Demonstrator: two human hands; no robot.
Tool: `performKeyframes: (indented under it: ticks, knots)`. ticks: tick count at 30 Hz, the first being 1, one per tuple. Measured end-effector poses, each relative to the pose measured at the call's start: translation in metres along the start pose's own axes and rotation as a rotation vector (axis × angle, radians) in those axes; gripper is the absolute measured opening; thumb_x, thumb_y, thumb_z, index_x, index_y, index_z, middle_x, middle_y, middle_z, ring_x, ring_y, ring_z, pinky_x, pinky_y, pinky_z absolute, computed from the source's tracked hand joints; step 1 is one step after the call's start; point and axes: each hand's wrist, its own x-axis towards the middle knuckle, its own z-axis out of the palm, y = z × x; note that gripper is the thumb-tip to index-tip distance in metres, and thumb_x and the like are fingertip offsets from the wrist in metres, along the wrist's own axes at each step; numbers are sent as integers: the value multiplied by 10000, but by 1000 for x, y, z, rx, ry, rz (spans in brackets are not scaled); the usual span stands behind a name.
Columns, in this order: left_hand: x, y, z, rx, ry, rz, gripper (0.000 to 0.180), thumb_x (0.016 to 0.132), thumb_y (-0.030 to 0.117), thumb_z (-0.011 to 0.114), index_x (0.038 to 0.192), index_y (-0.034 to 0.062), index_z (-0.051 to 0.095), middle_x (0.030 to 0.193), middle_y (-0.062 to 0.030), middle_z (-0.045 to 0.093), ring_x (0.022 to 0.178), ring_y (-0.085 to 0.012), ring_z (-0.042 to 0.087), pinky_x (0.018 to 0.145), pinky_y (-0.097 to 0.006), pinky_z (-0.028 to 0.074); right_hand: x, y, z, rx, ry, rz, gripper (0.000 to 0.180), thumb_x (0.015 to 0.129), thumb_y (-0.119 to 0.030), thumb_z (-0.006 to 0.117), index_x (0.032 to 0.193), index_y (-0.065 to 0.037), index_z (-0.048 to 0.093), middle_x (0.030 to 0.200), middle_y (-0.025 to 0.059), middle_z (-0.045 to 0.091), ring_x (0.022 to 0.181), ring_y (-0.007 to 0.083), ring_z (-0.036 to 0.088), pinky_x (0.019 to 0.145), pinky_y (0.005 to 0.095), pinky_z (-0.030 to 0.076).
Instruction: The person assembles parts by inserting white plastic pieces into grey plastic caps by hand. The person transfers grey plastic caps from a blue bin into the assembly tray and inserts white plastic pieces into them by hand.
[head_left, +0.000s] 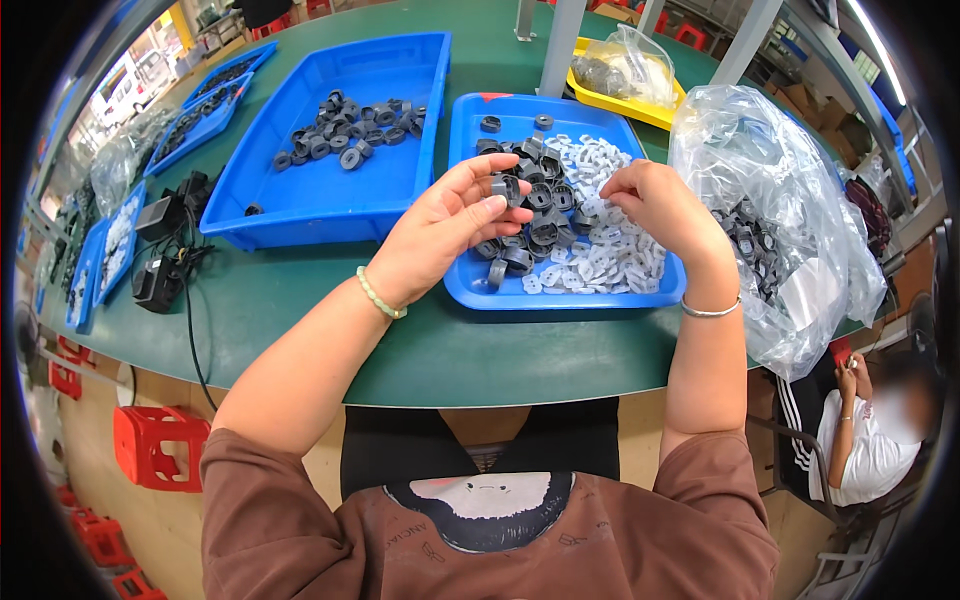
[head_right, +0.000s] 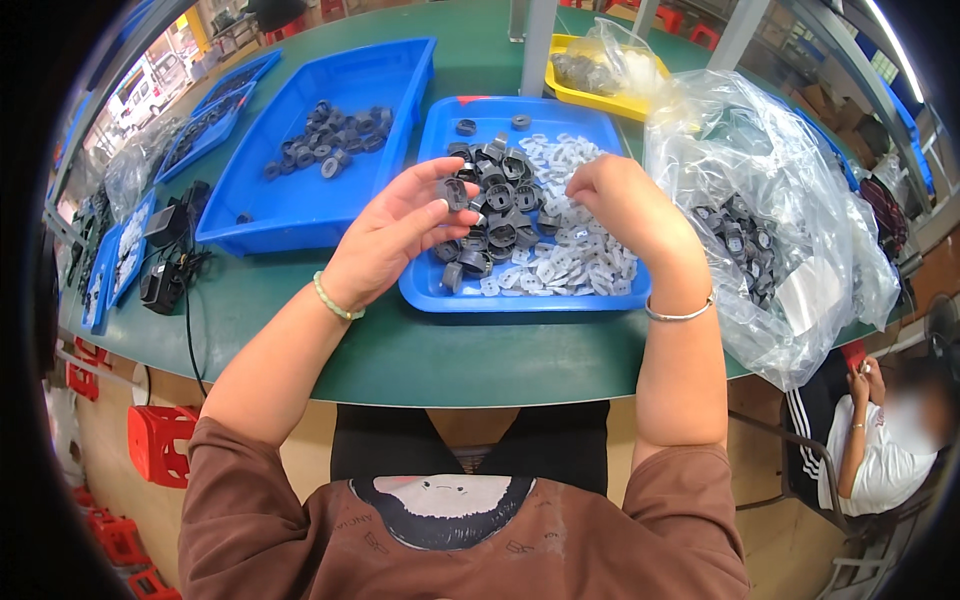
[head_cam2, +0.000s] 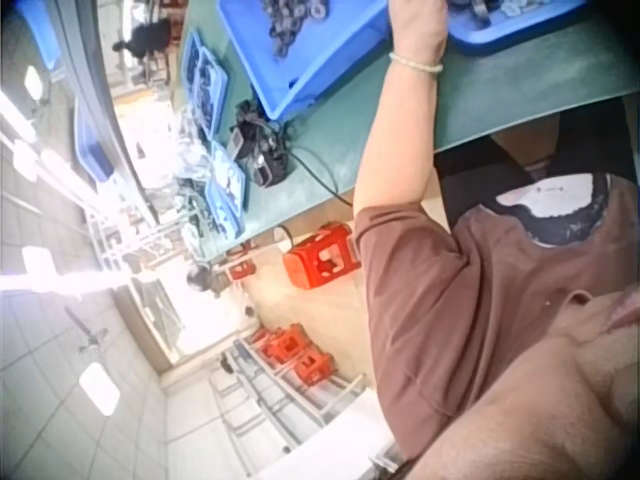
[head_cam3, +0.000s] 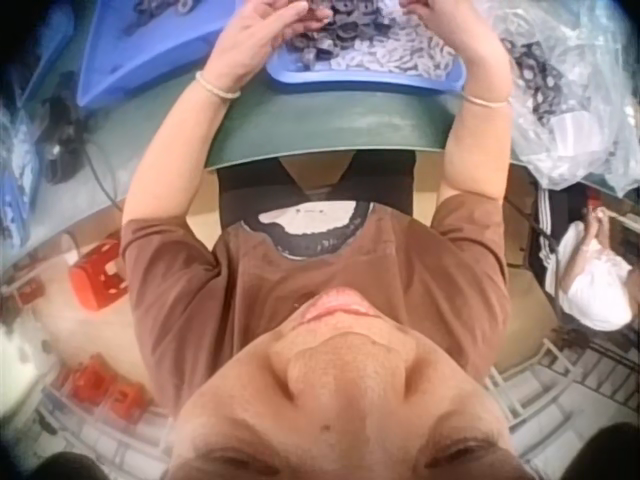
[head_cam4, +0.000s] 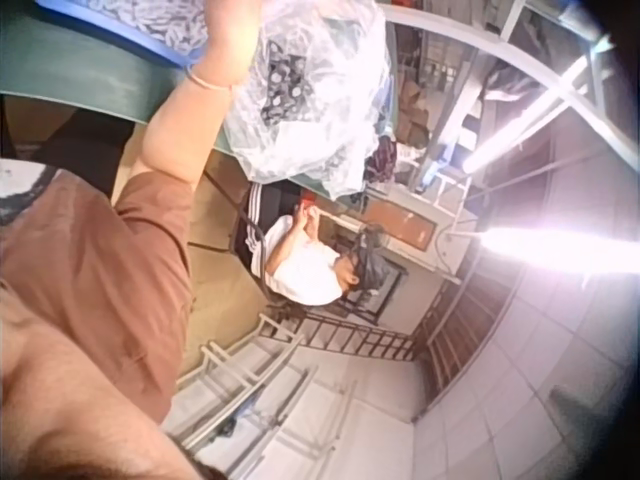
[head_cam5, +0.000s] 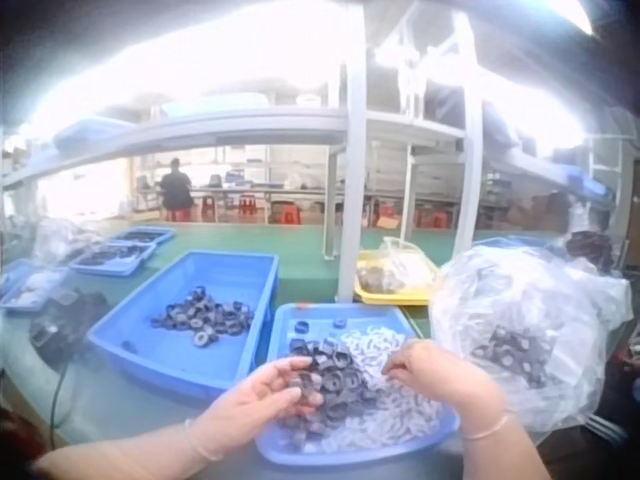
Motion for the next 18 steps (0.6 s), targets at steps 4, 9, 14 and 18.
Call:
performKeyframes:
  ticks: [4, 9, 14, 18]
  knots:
    - [-1, 5, -2, -74, -6, -41, 438, 982, 133, 553, 1402, 63, 445, 1310, -73, 546, 1073, -143, 591, 965, -292, 481, 3, -12, -2, 163, 52, 8, 170, 873, -7, 619, 1025, 11, 693, 881, 74, 656, 791, 154, 640, 728, 285, 522]
    - [-3, 2, 2, -55, 3, -44, 474, 973, 157, 582, 1415, 68, 435, 1296, -72, 562, 1043, -125, 599, 958, -285, 487, 6, -37, -2, 702, 30, -14, 222, 925, -38, 591, 1134, -13, 660, 883, 36, 661, 785, 84, 618, 735, 234, 517]
    - [0, 0, 3, -112, 41, -45, 441, 988, 140, 554, 1400, 42, 432, 1257, -93, 582, 1062, -161, 609, 949, -307, 504, 11, -46, 10, 876, 15, -96, 179, 957, -71, 570, 1100, -14, 664, 943, 18, 665, 764, 69, 594, 712, 225, 510]
    - [0, 1, 2, -109, -1, -52, 452, 1001, 152, 529, 1423, 35, 415, 1268, -97, 574, 1069, -163, 608, 957, -309, 502, 12, -46, 11, 903, -49, -43, 183, 960, -85, 570, 1094, 8, 652, 946, 24, 668, 771, 76, 605, 723, 228, 517]
